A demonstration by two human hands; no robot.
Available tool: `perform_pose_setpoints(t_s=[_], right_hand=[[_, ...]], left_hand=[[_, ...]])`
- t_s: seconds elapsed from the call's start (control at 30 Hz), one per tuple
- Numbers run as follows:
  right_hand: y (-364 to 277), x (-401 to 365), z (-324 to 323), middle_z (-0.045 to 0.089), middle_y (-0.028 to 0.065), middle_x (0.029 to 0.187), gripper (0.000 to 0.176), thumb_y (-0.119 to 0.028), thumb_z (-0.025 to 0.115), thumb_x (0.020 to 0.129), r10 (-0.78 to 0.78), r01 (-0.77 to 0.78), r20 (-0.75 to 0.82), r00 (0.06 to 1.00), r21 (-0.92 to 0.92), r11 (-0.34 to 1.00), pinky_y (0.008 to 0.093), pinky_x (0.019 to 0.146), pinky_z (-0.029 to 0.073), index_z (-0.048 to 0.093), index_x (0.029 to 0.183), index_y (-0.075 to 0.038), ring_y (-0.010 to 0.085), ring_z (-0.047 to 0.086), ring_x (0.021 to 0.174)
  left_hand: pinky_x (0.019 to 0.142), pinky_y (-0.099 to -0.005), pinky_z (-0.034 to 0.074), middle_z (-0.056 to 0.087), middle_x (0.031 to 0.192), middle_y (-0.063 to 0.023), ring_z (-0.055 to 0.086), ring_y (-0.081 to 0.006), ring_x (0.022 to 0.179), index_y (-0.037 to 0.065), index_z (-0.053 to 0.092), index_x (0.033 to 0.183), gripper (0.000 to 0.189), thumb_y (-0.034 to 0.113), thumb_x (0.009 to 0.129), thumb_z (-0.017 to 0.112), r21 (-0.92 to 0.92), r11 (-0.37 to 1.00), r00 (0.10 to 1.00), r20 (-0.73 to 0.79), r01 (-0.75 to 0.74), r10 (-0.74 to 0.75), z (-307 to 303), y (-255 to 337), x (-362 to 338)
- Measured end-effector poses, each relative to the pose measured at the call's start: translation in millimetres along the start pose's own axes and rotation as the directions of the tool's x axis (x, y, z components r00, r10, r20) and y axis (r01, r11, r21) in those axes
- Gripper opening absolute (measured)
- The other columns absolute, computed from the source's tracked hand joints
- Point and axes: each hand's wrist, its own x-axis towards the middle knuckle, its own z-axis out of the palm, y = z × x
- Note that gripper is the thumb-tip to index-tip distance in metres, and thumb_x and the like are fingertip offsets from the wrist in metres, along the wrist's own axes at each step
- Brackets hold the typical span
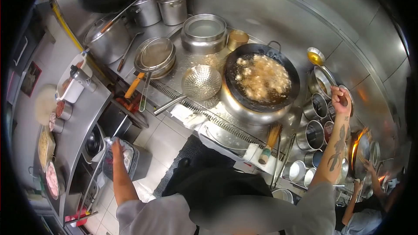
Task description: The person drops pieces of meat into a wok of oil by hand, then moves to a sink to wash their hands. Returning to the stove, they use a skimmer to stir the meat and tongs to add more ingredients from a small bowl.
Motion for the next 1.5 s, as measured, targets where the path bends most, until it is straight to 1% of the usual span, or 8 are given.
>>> perform_pose_setpoints(t_s=[0.4,0.57,0.73,1.07,1.17,1.23,1.37,1.5], right_hand=[[221,-11,85,0.055,0.0025,0.074,0.008,-0.012,0.053,0.081,0.16,-0.224,-0.222,0.962,-0.304,0.926,0.0244,0.043,0.033,0.047,0.082,-0.006,0.0088,0.05,0.054],[279,-47,78,0.06,0.0117,0.072,0.029,-0.013,0.054,0.078,-0.496,-0.193,-0.239,0.835,-0.971,0.143,0.0305,0.048,0.044,0.055,0.103,0.002,0.0193,0.058,0.055],[338,-135,8,0.056,0.0116,0.072,0.024,-0.008,0.053,0.075,-0.845,-0.325,-0.03,0.534,-0.93,-0.173,0.0333,0.059,0.042,0.052,0.097,0.002,0.0224,0.053,0.064],[414,-240,-78,0.059,0.0212,0.078,0.044,-0.012,0.06,0.071,-0.72,-0.451,-0.255,0.646,-0.888,-0.09,0.0403,0.066,0.046,0.05,0.112,0.001,0.0375,0.06,0.075],[434,-252,-179,0.062,0.023,0.088,0.066,-0.016,0.063,0.071,-0.706,-0.384,0.144,0.693,-0.756,-0.53,0.0438,0.073,0.049,0.041,0.129,0.007,0.0394,0.061,0.082],[407,-233,-91,0.058,0.0276,0.104,0.052,-0.015,0.059,0.075,-0.445,-0.648,-0.474,0.76,-0.615,-0.45,0.045,0.082,0.048,0.049,0.121,0.005,0.0422,0.058,0.094],[459,-106,-6,0.061,0.0234,0.101,0.041,-0.008,0.061,0.076,-0.543,-0.12,0.198,0.816,-0.861,-0.495,0.0423,0.084,0.047,0.053,0.115,0.002,0.0405,0.058,0.098],[621,38,161,0.062,0.0146,0.099,0.053,-0.042,0.064,0.083,0.114,-0.069,-0.018,0.993,-0.883,0.464,0.033,0.07,0.048,0.055,0.117,-0.002,0.0183,0.059,0.083]], left_hand=[[0.082,-0.0377,0.042,0.057,0.116,-0.0064,0.056,-0.0199,0.099,0.01,0.053,0.122,0.05,0.042,0.084,0.062,-0.21,0.973,0.888,0.46,0.099,0.01,60,161,121],[0.089,-0.0387,0.036,0.053,0.124,-0.0072,0.049,-0.0203,0.11,0.009,0.045,0.13,0.066,0.056,0.085,0.053,-0.124,0.989,0.837,0.547,0.082,-0.001,65,162,154],[0.085,-0.0339,0.042,0.055,0.12,-0.0093,0.053,-0.0226,0.108,0.004,0.046,0.127,0.064,0.055,0.087,0.05,-0.158,0.968,0.648,0.761,0.193,-0.004,110,182,153],[0.056,-0.0267,0.054,0.061,0.096,-0.009,0.061,-0.0172,0.074,0.003,0.052,0.115,0.044,0.04,0.092,0.049,-0.012,0.798,0.091,0.994,0.602,-0.053,182,217,149],[0.045,-0.0212,0.046,0.054,0.079,-0.0032,0.051,-0.0102,0.058,0.003,0.052,0.114,0.03,0.025,0.093,0.051,-0.034,0.776,0.174,0.98,0.63,-0.098,201,207,150],[0.042,-0.0206,0.041,0.05,0.073,-0.0015,0.045,-0.008,0.053,0.003,0.051,0.111,0.024,0.018,0.093,0.052,-0.052,0.769,0.222,0.968,0.637,-0.119,201,201,157],[0.044,-0.0217,0.04,0.05,0.073,-0.0009,0.044,-0.0069,0.053,0.003,0.05,0.105,0.018,0.013,0.091,0.054,-0.105,0.791,0.269,0.96,0.603,-0.078,202,207,141],[0.045,-0.0211,0.041,0.051,0.075,-0.0015,0.045,-0.0064,0.053,0.003,0.049,0.11,0.024,0.011,0.089,0.054,-0.154,0.791,0.29,0.956,0.592,-0.031,202,201,139]])
